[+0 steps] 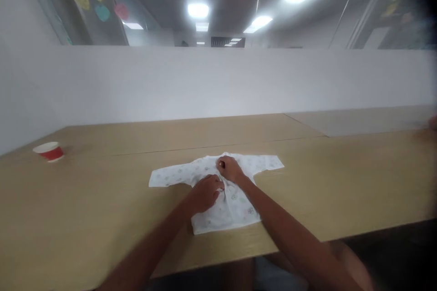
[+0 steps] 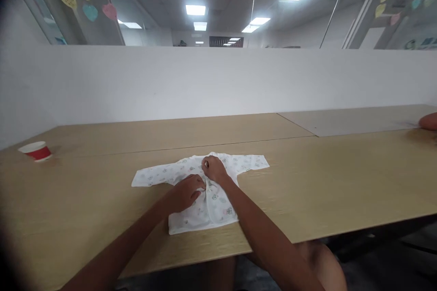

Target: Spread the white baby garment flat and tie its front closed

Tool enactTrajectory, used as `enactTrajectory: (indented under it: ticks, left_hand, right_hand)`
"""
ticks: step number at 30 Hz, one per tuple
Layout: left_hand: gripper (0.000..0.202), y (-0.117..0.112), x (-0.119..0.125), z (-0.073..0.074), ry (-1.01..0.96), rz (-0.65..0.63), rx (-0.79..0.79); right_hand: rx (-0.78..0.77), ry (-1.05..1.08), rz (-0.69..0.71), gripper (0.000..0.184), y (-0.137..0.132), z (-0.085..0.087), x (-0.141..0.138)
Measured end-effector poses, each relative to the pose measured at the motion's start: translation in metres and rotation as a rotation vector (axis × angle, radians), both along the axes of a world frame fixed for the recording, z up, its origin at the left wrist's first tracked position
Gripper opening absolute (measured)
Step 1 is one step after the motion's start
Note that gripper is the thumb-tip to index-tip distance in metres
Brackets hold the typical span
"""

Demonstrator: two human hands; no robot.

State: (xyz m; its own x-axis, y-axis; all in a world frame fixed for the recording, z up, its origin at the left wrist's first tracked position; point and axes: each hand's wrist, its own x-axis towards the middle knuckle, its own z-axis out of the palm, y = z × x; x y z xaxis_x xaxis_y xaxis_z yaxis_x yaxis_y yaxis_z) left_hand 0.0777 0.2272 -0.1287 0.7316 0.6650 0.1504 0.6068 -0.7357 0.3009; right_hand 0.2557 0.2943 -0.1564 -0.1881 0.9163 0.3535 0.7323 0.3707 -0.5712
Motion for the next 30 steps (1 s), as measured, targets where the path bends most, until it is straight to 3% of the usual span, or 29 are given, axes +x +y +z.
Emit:
enactTrajectory:
  ticks: [2, 4, 6, 9, 13, 19, 24, 30]
  left_hand:
    - [0.02, 0.02, 0.005, 0.018, 0.104, 0.094, -0.058]
    - [0.026, 0.043, 0.018, 0.024, 0.108, 0.202, -0.023]
    - [0.024, 0.061, 0.035, 0.017, 0.066, 0.296, 0.024]
    - [0.021, 0.072, 0.054, -0.008, 0.008, 0.367, 0.084]
    - [0.019, 0.069, 0.054, -0.029, -0.031, 0.285, 0.147]
    - [0.023, 0.065, 0.052, -0.028, -0.047, 0.276, 0.164]
    - [0.018, 0.069, 0.05, -0.029, -0.135, 0.302, 0.123]
    - [0.013, 0.079, 0.043, -0.032, -0.229, 0.284, 0.095]
  right_hand:
    - [0.007, 0.02, -0.01, 0.017, -0.003, -0.01, -0.002]
    - [0.014, 0.018, -0.026, 0.023, -0.009, -0.015, -0.001]
    - [0.017, -0.003, -0.087, 0.02, -0.012, -0.015, 0.002]
    - [-0.001, -0.047, -0.168, 0.014, -0.01, -0.012, 0.005]
    - [-0.03, -0.075, -0.125, 0.017, -0.005, -0.008, 0.011]
    - [-0.017, -0.102, -0.099, 0.017, -0.008, -0.008, 0.014]
    - [0.073, -0.108, 0.015, 0.014, -0.011, -0.005, 0.017]
    - [0.017, -0.129, 0.032, 0.022, -0.008, -0.005, 0.019]
